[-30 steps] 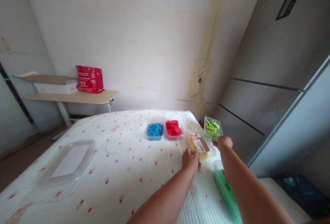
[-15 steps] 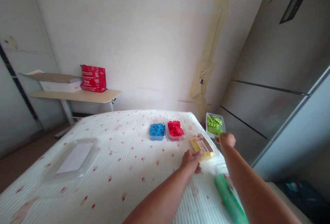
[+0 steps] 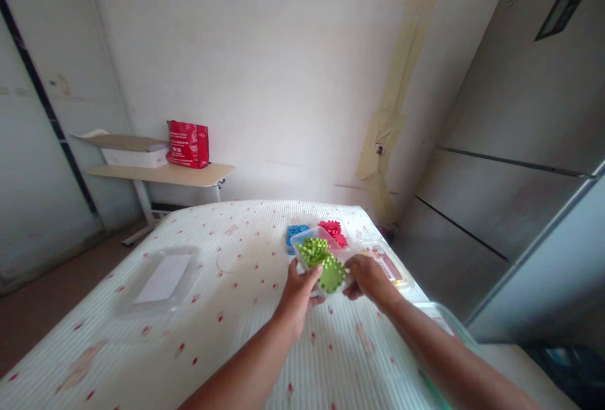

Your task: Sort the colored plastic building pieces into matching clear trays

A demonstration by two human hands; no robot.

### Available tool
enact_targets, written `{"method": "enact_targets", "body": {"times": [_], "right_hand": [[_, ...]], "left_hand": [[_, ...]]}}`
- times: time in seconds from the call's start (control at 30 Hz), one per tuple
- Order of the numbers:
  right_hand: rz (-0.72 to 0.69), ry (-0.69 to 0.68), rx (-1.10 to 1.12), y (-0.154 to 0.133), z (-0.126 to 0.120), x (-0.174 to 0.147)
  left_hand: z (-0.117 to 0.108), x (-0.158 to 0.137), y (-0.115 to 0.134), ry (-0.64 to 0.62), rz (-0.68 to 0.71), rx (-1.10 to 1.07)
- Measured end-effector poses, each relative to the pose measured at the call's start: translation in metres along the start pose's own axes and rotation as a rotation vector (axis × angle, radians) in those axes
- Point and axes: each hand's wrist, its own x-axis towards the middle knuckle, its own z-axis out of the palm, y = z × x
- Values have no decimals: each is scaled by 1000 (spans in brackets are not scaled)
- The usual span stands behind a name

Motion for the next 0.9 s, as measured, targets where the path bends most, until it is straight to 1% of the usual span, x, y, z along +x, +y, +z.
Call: {"method": "enact_targets", "body": {"times": [0.03, 0.07, 0.1, 0.13, 0.17, 0.2, 0.23, 0.27, 0.3, 0.33, 0.37, 0.4, 0.43, 0.47, 0.53, 0.57, 0.63, 0.7, 0.8, 0.9], "right_hand": [[-12, -73, -17, 0, 6, -7], [-29, -148, -34, 0, 7, -12], [-52, -201, -52, 1, 1, -16], [-81, -242, -71, 2, -11, -19], [-126, -226, -105, 5, -30, -20], [-176, -164, -150, 11, -53, -20], [-213, -75, -187, 19, -80, -21], [-215, 32, -219, 30, -108, -22], [-186, 114, -242, 44, -134, -24], [-101, 176, -249, 59, -156, -29], [-43, 214, -255, 76, -173, -36], [-8, 225, -246, 92, -182, -44], [36, 248, -182, 107, -185, -55], [53, 247, -106, 120, -182, -65], [19, 241, 0, 137, -165, -84], [32, 228, 18, 140, -154, -91], [59, 196, 59, 139, -135, -96], [71, 166, 85, 133, -124, -91], [22, 170, 62, 122, -119, -78], [-15, 156, 24, 118, -118, -69]], "left_hand": [[-4, -4, 0, 14, -3, -2], [-9, -8, 0, 31, -13, -4], [-16, -12, 0, 45, -25, -7], [-25, -15, 0, 41, -38, -10], [-34, -19, 1, 37, -52, -12], [-45, -23, 1, 27, -58, -13], [-56, -27, 3, 5, -64, -11], [-67, -32, 4, 2, -75, -8], [-78, -37, 7, 16, -83, -5], [-88, -42, 9, 29, -93, -8], [-97, -48, 12, 37, -105, -17], [-105, -53, 14, 50, -110, -18], [-112, -59, 17, 45, -105, -12], [-117, -64, 19, 39, -111, -1], [-124, -72, 23, 28, -120, 11], [-126, -76, 24, 34, -126, 13], [-127, -80, 25, 62, -124, 8], [-127, -83, 24, 89, -113, -1], [-127, -86, 23, 104, -85, -23], [-129, -89, 22, 116, -62, -43]]}}
